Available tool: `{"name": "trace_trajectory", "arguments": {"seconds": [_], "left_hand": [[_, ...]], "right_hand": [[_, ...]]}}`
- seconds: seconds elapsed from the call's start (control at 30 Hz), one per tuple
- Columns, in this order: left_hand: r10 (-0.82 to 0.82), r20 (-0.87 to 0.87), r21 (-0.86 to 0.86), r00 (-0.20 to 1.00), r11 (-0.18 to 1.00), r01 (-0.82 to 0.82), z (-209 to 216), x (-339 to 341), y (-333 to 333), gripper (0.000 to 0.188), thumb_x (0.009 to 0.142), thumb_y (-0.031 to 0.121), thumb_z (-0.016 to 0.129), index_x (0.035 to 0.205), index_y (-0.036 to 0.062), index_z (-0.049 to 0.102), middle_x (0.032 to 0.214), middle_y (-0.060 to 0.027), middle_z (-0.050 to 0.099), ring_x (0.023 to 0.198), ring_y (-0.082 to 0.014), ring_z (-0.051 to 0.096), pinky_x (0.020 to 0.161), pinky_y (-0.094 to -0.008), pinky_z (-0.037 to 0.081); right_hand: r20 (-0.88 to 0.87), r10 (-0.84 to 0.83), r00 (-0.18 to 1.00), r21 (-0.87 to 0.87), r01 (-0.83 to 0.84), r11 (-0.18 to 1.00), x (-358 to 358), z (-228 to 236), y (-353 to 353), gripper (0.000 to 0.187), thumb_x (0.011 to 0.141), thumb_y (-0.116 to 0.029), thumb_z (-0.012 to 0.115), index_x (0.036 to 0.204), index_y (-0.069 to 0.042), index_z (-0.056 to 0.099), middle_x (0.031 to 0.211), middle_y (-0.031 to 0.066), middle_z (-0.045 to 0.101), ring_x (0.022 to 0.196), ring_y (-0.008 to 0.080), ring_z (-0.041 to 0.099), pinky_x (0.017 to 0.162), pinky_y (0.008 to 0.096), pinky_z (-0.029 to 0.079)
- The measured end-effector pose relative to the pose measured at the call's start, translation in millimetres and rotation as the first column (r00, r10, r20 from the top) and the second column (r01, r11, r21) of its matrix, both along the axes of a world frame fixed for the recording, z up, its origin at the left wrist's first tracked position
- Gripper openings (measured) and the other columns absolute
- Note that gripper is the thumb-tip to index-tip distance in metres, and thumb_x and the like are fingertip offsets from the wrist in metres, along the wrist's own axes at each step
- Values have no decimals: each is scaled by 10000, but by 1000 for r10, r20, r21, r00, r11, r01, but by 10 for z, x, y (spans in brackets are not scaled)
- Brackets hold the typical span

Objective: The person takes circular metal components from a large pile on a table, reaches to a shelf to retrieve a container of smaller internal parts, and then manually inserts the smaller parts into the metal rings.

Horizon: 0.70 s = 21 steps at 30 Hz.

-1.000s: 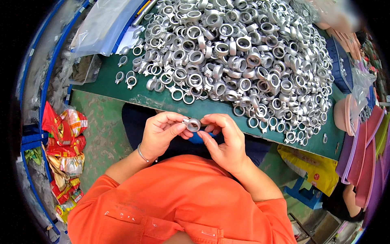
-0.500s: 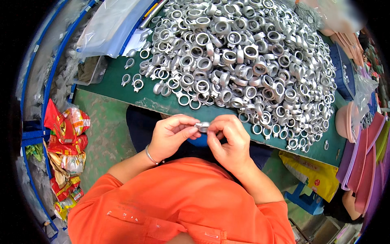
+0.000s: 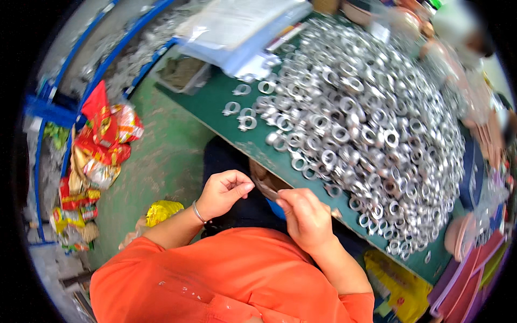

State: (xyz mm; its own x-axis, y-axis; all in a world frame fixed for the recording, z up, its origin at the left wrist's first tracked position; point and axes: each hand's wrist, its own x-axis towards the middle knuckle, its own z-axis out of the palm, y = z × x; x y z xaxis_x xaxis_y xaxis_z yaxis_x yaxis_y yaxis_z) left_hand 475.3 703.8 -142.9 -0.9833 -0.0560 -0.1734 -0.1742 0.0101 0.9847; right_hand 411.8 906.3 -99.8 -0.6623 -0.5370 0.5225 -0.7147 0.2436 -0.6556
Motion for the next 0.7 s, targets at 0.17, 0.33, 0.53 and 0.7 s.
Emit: {"name": "trace_trajectory", "arguments": {"seconds": [0.17,0.33,0.53,0.7], "left_hand": [[373,71,-69,925,927,-369,114,338,-440,156,882,187,552,811,48,557,614,32,509,532,-32,454,477,-176,376],[516,127,-57,847,856,-513,-44,671,-586,154,871,171,565,771,55,550,604,21,518,493,-34,439,452,-169,358],[287,155,52,945,953,-298,-158,487,-317,89,858,112,570,811,39,555,642,6,545,517,-39,479,477,-170,390],[183,121,-133,976,977,-167,-479,332,-350,106,857,117,573,808,26,548,649,4,545,532,-45,488,488,-181,403]], "right_hand": [[-374,-96,922,287,214,934,-238,50,-431,113,710,-52,589,820,-41,567,658,72,465,585,247,496,517,354,399],[-419,-49,907,530,288,798,-522,141,-508,69,663,-81,540,713,-56,579,731,66,500,717,237,521,598,364,390],[-354,-11,935,529,210,822,-623,174,-415,76,650,-71,571,710,-66,616,728,69,510,741,243,535,621,362,419],[570,-37,821,79,-10,997,-615,347,-214,129,795,-114,638,840,0,597,705,52,584,579,141,546,522,274,437]]}}
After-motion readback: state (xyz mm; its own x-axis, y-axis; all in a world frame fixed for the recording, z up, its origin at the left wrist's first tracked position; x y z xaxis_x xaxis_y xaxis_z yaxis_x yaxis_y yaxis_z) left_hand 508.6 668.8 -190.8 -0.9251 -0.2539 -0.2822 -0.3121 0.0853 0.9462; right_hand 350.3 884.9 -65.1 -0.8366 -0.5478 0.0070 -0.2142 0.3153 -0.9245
